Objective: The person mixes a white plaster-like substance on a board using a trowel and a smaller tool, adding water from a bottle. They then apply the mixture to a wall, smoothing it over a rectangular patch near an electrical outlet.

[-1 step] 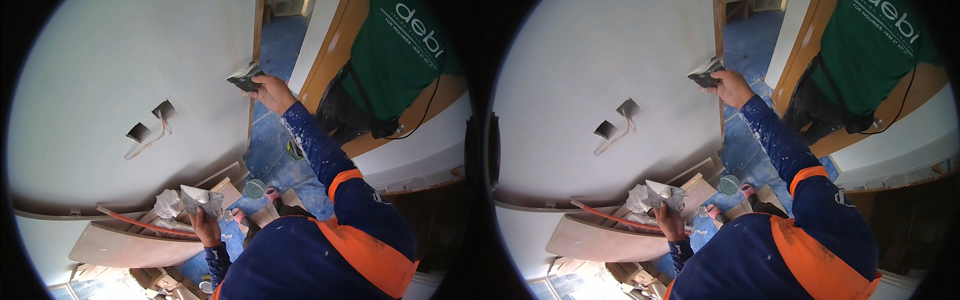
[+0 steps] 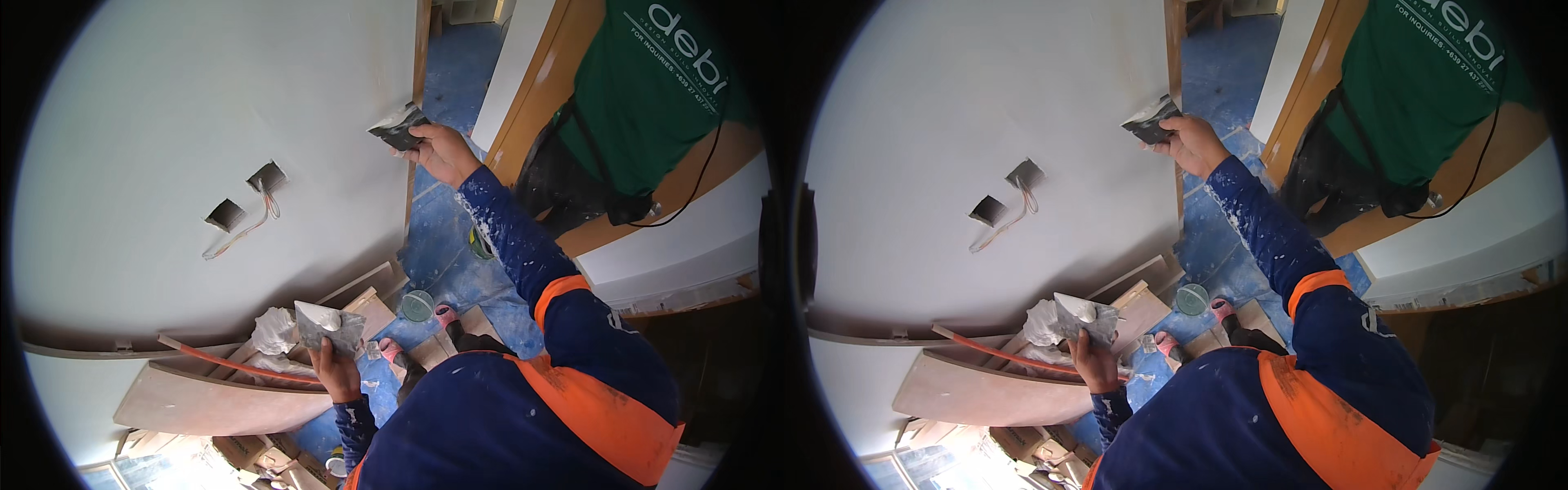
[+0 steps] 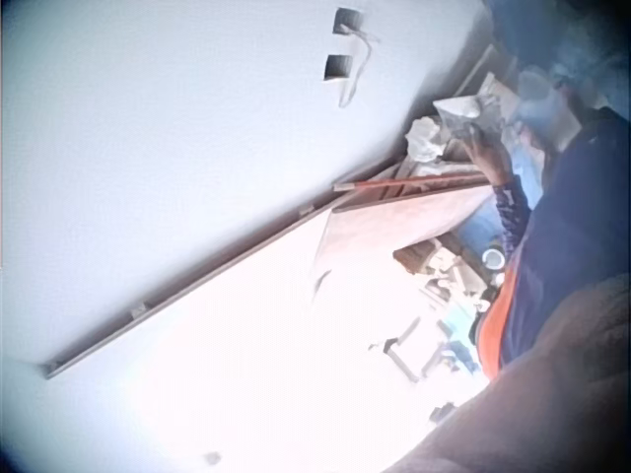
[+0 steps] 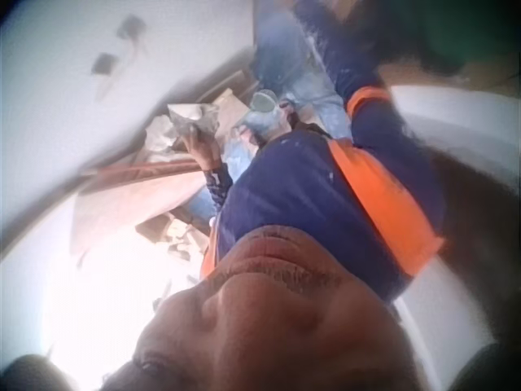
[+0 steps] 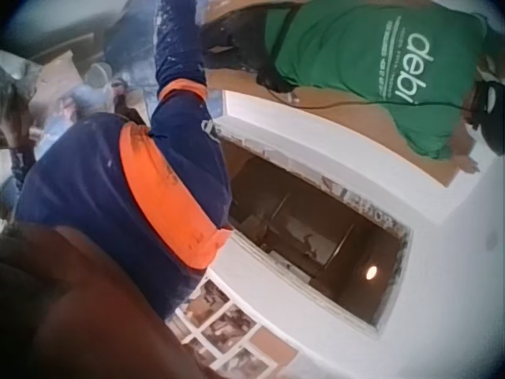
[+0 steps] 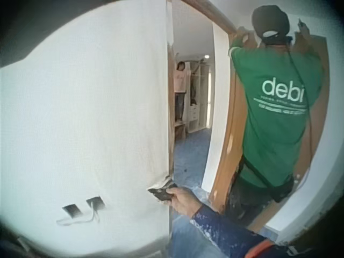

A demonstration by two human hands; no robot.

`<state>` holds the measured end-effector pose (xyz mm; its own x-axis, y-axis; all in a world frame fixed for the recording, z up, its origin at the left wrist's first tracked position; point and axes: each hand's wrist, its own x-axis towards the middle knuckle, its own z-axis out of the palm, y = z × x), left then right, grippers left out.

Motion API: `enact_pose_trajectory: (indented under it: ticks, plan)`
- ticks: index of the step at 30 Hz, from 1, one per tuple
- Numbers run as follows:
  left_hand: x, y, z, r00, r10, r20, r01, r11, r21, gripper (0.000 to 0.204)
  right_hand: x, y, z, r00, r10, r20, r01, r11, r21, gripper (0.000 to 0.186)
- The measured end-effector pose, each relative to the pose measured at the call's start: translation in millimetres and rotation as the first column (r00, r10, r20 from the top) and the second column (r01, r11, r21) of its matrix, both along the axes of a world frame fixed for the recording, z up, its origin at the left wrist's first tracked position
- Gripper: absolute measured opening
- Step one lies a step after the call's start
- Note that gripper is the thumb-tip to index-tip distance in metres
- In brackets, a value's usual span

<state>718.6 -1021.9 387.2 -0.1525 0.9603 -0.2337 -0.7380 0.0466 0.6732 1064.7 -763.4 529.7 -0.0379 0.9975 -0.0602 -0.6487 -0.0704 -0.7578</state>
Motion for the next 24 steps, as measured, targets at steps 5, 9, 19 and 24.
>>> enact_pose_trajectory:
  ticks: [5, 9, 19, 24]
  plan:
    - [-5.7, -5.7, -2.6, 0.996, 0.051, -0.079, -0.054, 0.998, -0.032, 0.046, -12.6, 21.9, -20.3, 1.000, -0.008, -0.029, 0.006, 0.998, -0.069, 0.035]
    - [-2.9, -9.2, -3.9, 0.996, 0.053, -0.069, -0.057, 0.997, -0.052, 0.045, -12.4, 33.7, 1.2, 1.000, -0.002, -0.003, 0.001, 0.998, -0.071, 0.038]
    - [0.0, -3.7, -7.4, 0.998, 0.053, -0.034, -0.053, 0.999, -0.006, 0.041, -11.1, 48.4, 166.1, 0.982, -0.075, 0.174, 0.035, 0.975, 0.222, 0.037]
    - [10.3, 4.0, 5.6, 0.999, -0.002, 0.039, 0.001, 1.000, 0.027, 0.046, -3.7, 57.4, 256.9, 0.969, -0.077, 0.236, 0.018, 0.970, 0.243, 0.034]
